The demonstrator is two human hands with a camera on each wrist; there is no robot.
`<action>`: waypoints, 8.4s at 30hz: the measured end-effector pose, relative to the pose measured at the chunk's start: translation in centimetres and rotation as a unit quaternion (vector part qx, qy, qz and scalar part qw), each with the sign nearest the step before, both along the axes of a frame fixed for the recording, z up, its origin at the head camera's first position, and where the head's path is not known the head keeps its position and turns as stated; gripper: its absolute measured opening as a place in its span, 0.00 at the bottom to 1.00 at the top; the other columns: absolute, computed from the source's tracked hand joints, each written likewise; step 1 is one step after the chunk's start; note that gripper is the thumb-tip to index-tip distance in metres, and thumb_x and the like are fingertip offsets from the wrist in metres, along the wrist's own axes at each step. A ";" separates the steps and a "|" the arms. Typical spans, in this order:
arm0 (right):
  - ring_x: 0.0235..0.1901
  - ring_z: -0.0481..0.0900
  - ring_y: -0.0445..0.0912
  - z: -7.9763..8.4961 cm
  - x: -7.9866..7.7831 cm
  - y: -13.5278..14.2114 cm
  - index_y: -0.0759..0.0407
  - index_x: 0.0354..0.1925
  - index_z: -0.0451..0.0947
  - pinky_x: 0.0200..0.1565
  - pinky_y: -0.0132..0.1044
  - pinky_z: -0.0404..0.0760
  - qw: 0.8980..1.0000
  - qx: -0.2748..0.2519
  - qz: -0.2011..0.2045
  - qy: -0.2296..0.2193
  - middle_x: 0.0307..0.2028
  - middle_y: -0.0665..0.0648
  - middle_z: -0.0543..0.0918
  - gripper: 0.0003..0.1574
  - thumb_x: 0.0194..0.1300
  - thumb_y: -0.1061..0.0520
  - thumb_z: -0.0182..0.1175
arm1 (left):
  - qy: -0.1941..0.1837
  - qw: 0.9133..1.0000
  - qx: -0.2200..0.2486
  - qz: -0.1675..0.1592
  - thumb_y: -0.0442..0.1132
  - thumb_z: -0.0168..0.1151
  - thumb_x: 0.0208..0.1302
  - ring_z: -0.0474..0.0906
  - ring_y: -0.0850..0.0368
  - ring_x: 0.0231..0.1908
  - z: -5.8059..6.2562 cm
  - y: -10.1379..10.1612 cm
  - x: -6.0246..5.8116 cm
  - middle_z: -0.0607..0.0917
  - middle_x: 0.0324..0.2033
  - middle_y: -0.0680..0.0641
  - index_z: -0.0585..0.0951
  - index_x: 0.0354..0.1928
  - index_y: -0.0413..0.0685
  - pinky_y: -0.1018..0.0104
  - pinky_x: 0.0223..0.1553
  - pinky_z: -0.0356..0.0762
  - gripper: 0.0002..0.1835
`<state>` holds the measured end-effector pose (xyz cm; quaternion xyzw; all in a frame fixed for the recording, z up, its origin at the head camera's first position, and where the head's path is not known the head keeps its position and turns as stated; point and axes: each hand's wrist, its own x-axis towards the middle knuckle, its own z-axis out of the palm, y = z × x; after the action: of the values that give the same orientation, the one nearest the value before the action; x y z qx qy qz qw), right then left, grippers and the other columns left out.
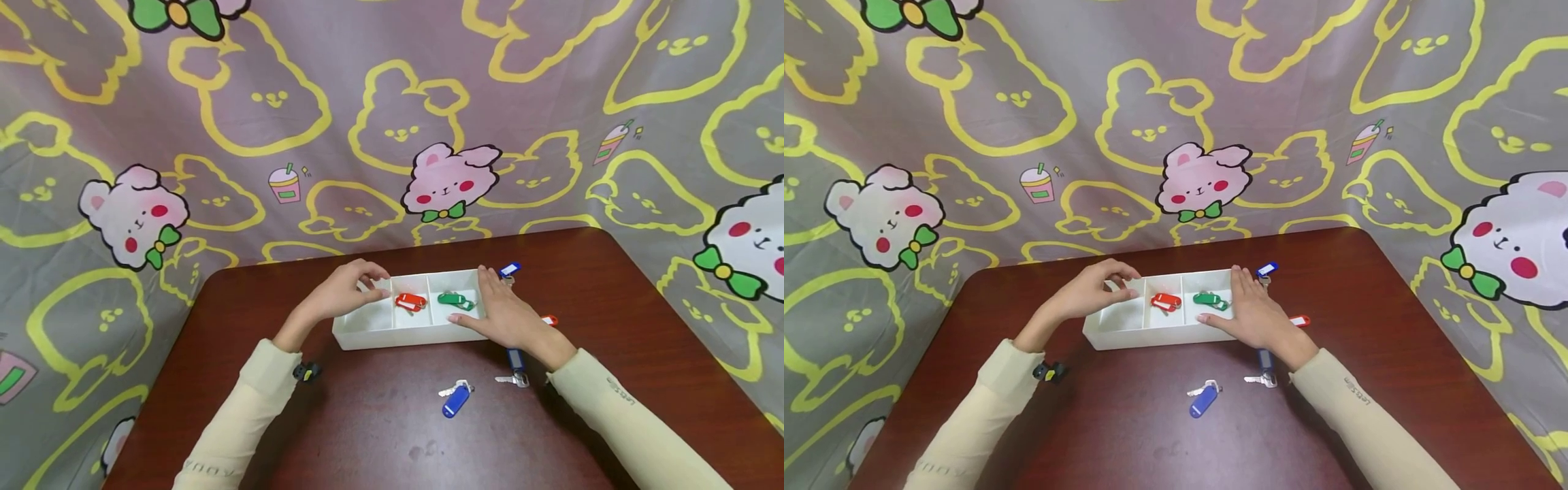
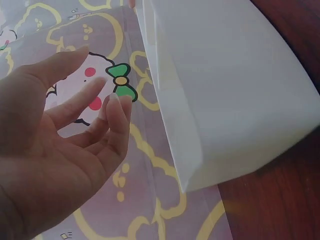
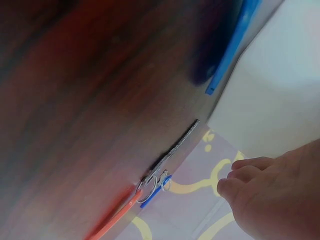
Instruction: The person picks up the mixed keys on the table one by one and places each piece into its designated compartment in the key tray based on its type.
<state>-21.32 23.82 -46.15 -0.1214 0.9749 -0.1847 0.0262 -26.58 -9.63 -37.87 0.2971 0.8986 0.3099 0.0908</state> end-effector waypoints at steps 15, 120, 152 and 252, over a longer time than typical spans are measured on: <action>0.84 0.43 0.68 0.6 0.0 -0.1 0.73 0.82 0.39 0.82 0.62 0.51 0.999 0.028 0.013 0.009 0.83 0.73 0.44 0.80 0.64 0.14 0.50 | 0.042 0.998 -0.021 0.033 0.48 0.70 0.71 0.82 0.45 0.53 -0.7 -2.3 1.9 0.82 0.54 0.38 0.78 0.66 0.40 0.56 0.48 0.87 0.28; 0.71 0.76 0.48 1.6 10.9 -1.2 0.46 0.86 0.44 0.63 0.48 0.84 0.987 -0.050 0.105 0.111 0.82 0.53 0.61 0.73 0.58 0.20 0.67 | 0.143 0.955 -0.238 0.101 0.86 0.44 0.62 0.40 0.41 0.86 -7.2 -5.4 2.4 0.43 0.85 0.38 0.45 0.83 0.37 0.46 0.85 0.48 0.68; 0.73 0.75 0.51 0.2 10.8 -0.3 0.58 0.78 0.67 0.64 0.50 0.84 0.981 0.013 0.180 0.071 0.76 0.58 0.72 0.55 0.66 0.28 0.67 | 0.164 0.951 -0.240 0.103 0.85 0.44 0.63 0.42 0.41 0.85 -7.9 -5.2 2.3 0.46 0.84 0.35 0.50 0.82 0.33 0.51 0.85 0.47 0.68; 0.27 0.80 0.33 0.1 9.6 -1.7 0.43 0.28 0.84 0.26 0.30 0.79 0.938 0.027 0.286 0.194 0.25 0.40 0.83 0.11 0.60 0.57 0.76 | 0.144 0.958 -0.221 0.111 0.86 0.43 0.63 0.42 0.42 0.85 -7.9 -5.1 2.7 0.49 0.84 0.35 0.48 0.83 0.34 0.49 0.85 0.50 0.68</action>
<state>-11.74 22.13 -46.08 -0.4275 0.8900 -0.1161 -0.1080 -23.86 -14.69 -45.80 0.2097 0.9755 0.0655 -0.0112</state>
